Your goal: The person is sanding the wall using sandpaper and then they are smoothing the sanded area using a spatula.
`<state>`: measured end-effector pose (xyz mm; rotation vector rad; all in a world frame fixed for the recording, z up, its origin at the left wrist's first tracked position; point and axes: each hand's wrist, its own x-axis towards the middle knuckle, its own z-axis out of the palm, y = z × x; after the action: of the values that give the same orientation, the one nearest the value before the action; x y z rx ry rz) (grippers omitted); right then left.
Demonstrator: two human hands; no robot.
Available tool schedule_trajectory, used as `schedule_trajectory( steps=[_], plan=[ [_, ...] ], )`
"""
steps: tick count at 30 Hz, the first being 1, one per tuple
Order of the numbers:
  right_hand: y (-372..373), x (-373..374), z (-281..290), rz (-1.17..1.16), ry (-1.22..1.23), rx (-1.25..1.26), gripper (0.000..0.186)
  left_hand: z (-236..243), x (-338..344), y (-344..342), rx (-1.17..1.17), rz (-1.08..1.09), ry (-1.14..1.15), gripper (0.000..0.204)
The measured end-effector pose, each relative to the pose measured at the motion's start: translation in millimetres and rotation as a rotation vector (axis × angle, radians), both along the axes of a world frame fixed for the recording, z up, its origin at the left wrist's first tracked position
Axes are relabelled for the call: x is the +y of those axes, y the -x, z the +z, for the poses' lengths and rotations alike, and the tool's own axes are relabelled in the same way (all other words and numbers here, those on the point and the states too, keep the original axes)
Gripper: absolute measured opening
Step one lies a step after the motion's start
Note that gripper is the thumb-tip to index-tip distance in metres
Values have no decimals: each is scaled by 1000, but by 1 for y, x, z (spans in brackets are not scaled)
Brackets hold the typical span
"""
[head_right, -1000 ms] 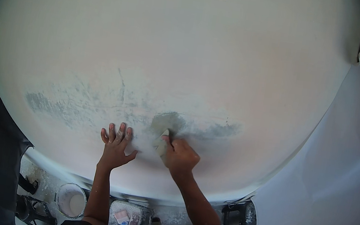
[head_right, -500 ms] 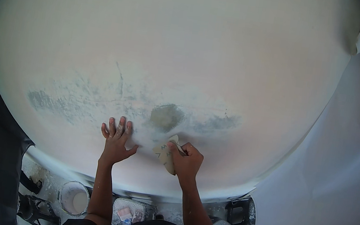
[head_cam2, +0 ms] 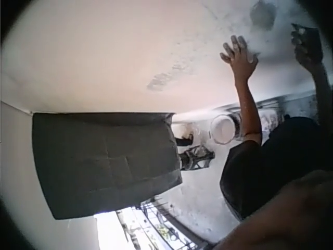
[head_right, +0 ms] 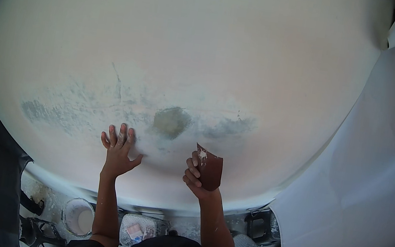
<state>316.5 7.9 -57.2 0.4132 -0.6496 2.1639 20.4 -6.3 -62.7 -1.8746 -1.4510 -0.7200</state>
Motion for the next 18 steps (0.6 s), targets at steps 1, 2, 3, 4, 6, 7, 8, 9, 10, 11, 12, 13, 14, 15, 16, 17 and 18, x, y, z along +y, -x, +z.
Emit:
schedule_trajectory(
  steps=[1,2,3,4,6,7,8,9,10,11,12,13,14,15,16,17,18],
  plan=[
    [0,0,2,-2,5,-12,22,-1,0,0,-2,1,-1,86],
    [0,-1,4,-5,10,-25,22,-1,0,0,-5,2,2,86],
    [1,-2,7,-4,13,-29,22,0,0,0,-2,3,0,87],
    [3,-4,10,3,5,-19,22,1,0,1,1,4,-3,87],
    [3,-4,13,10,-1,-14,22,1,1,0,-7,3,6,87],
    [3,-4,13,28,-13,-9,22,2,1,-1,-11,1,12,87],
    [4,-4,14,47,-24,-3,22,3,0,-1,-12,4,15,87],
    [6,-6,14,50,-22,-4,22,4,-2,-2,-22,10,21,85],
    [7,-9,15,54,-12,-6,24,6,-5,-4,-31,15,26,83],
    [8,-11,15,55,-3,-8,25,12,-10,-13,-31,14,27,83],
    [10,-14,15,56,-3,-6,25,23,-19,-28,-139,-47,-17,80],
    [12,-16,15,116,28,-2,28,33,-25,-44,-246,-113,-63,77],
    [16,-18,16,184,58,4,32,39,-33,-57,-358,-217,-108,70],
    [20,-19,16,189,57,9,32,43,-38,-67,-463,-344,-105,68],
    [20,-19,14,275,89,-25,35,62,-46,-88,-574,-440,-39,64],
    [18,-20,11,362,121,-58,37,81,-49,-106,-685,-535,29,60],
    [22,-23,8,437,236,-58,41,84,-46,-110,-685,-529,32,60]
  ],
)
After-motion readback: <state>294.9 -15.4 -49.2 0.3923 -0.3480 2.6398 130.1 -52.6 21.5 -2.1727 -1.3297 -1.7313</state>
